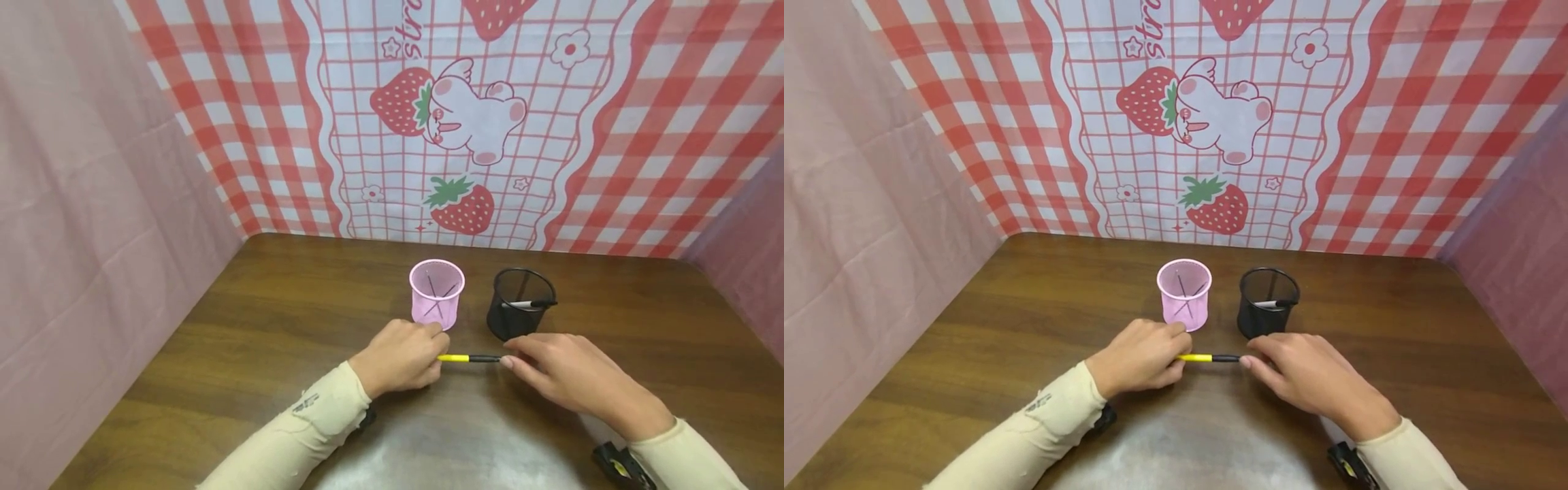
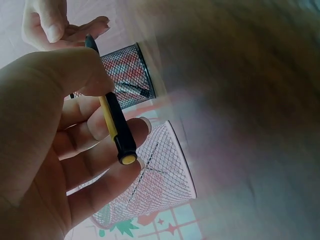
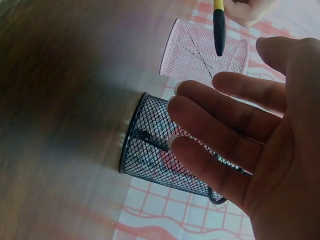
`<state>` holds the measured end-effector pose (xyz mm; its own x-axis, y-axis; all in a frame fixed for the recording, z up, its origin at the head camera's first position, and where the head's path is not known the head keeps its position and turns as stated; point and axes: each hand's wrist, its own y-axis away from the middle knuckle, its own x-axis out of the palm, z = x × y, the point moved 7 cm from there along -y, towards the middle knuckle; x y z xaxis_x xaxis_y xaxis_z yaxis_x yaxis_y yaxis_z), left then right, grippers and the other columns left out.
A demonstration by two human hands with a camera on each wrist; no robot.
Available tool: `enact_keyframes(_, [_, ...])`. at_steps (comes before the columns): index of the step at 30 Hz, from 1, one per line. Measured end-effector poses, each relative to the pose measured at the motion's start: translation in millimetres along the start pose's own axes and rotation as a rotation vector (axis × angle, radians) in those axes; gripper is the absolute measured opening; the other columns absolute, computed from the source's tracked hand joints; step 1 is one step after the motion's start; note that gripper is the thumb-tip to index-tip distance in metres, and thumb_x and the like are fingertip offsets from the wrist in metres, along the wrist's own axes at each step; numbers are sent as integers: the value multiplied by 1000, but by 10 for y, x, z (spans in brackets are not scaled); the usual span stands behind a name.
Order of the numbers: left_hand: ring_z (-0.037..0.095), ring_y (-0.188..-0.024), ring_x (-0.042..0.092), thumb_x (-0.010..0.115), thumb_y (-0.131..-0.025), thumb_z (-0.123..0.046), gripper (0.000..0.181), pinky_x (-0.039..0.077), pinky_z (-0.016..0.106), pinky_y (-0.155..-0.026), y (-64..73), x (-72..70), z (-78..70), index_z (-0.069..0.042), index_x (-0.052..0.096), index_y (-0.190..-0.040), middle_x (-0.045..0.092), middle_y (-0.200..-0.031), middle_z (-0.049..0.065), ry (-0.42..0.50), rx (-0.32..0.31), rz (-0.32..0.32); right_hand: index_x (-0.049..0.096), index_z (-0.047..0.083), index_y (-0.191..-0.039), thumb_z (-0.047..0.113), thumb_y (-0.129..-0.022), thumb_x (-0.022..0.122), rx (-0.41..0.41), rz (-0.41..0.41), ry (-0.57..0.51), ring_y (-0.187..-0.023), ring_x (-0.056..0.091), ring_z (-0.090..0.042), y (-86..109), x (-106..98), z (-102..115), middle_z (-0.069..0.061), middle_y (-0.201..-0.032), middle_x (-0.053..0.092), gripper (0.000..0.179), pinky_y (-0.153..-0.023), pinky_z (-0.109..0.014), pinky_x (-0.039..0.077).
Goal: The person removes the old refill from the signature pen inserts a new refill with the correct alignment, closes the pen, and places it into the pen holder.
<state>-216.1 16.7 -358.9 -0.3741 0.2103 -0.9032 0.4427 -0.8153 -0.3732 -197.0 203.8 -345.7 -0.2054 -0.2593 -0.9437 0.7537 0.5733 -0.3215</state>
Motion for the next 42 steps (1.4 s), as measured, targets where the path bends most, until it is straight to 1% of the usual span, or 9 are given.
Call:
enact_keyframes(7, [12,-59,57,70,-80,-28,13,45,31,-49,6,6,-9,-19,60,-79,56,-75,-6,-3,3,-3,74,23,-104,41,-97,64,2,2,-5,-80,63,0,3,6,15,20,-92,67,22,-69,-36,54])
enact_keyframes(15, [11,-60,56,69,-81,-29,12,46,30,-50,-2,21,-15,-20,61,-81,56,-77,-7,-9,5,7,74,22,-104,42,-97,65,-2,-4,-8,-79,62,1,2,3,27,20,-92,67,23,-68,-35,53])
enact_keyframes(24, [10,-62,56,69,-80,-29,12,47,30,-52,-24,-14,-42,-20,60,-80,55,-77,-7,-12,20,-29,74,23,-103,40,-97,66,-26,-21,-24,-74,56,5,8,-8,69,23,-89,64,19,-64,-33,52])
enact_keyframes(33, [9,-63,57,69,-81,-29,10,46,29,-52,-33,-35,-59,-22,61,-80,56,-76,-8,-4,36,-58,74,23,-101,37,-95,69,-55,-45,-22,-70,53,6,13,-5,96,24,-86,62,16,-61,-31,50])
enact_keyframes(42, [9,-62,56,68,-81,-29,10,46,29,-51,-31,-47,-70,-22,61,-80,55,-76,-9,-3,52,-85,72,26,-99,35,-95,69,-70,-46,-31,-69,52,7,11,12,124,25,-86,60,10,-59,-30,49])
